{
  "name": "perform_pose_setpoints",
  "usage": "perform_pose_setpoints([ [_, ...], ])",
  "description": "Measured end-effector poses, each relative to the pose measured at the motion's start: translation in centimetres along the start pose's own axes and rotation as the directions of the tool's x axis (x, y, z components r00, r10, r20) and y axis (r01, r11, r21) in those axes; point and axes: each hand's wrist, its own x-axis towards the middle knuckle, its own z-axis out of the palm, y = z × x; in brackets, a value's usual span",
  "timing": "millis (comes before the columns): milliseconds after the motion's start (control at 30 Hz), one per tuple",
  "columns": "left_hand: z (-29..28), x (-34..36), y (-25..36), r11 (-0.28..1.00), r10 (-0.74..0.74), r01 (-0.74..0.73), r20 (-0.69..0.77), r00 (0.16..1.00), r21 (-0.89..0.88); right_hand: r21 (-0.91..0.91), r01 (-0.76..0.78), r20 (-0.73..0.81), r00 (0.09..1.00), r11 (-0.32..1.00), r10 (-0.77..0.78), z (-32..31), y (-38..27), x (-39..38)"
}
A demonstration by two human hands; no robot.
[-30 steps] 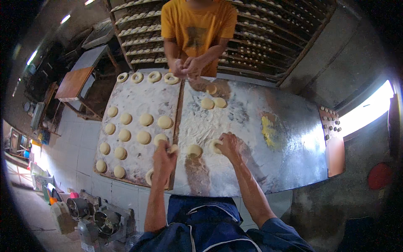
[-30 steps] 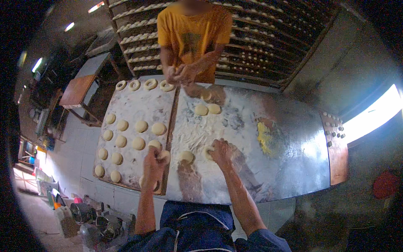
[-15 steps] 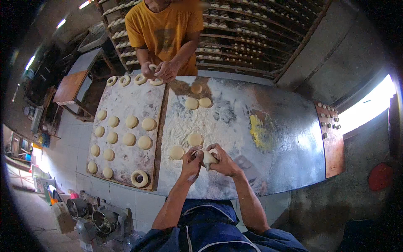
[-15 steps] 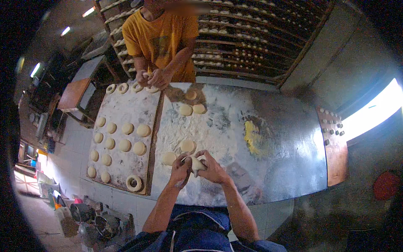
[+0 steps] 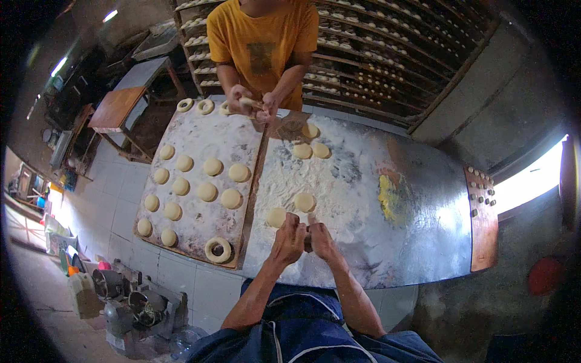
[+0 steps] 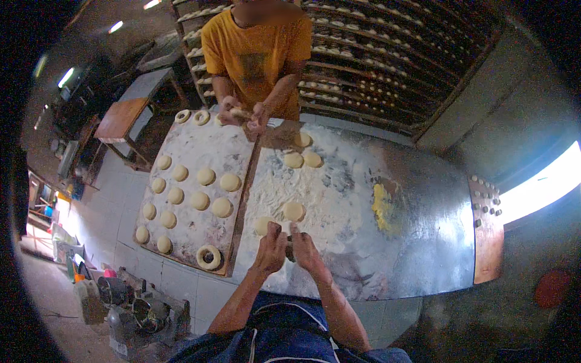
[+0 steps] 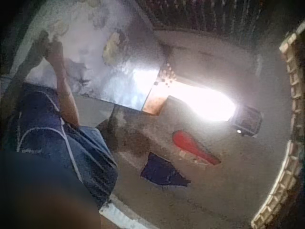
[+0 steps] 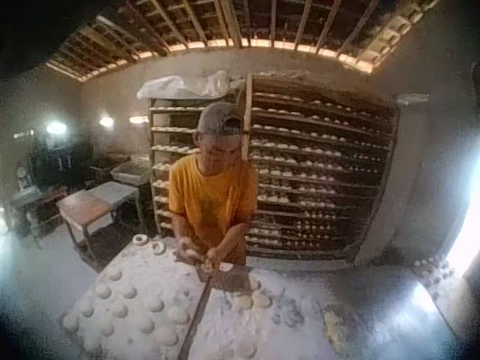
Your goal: The person tears small pieces from a long strip of dough, rolls them into balls, and places them on a wooden board. Later, the person shapes the dough balls into rings and places them on a floured tray. Another person works alongside, also shaping dough.
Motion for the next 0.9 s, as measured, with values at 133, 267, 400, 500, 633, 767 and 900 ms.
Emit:
perform_pose_setpoints([
  [133,-0.4,-0.2,-0.7,0.679,-0.310,0.148,-0.097,0.946,-0.719,0.157,0.014,-0.234,0.972,0.988,0.023,3.9,-1.5,-0.7],
  [267,-3.6,0.5,-2.3,0.995,0.083,-0.076,-0.112,0.990,0.062,0.043,-0.061,-0.179,0.982,0.997,0.068,5.9,1.4,0.5],
  [400,-6.5,0.2,-4.3,0.626,-0.073,0.162,0.149,0.986,-0.763,0.043,0.126,-0.114,0.986,0.991,-0.120,7.7,4.7,0.7],
  [500,-8.1,0.3,-2.8,0.987,-0.058,0.059,0.011,0.998,-0.150,0.013,-0.016,-0.232,0.972,1.000,0.018,10.0,4.7,0.8],
  [633,-9.8,0.8,-5.5,0.940,0.301,-0.284,0.064,0.952,-0.188,-0.274,0.390,-0.101,0.898,0.879,-0.429,11.0,11.1,2.7],
  [767,-12.9,0.5,-6.0,0.981,-0.016,0.028,0.065,0.998,-0.194,-0.123,0.265,-0.044,0.961,0.956,-0.272,12.8,10.0,2.9],
  [900,-15.5,0.5,-7.1,0.822,0.497,-0.463,-0.022,0.867,0.332,-0.323,0.228,0.079,0.974,0.919,-0.214,14.9,7.6,3.1],
])
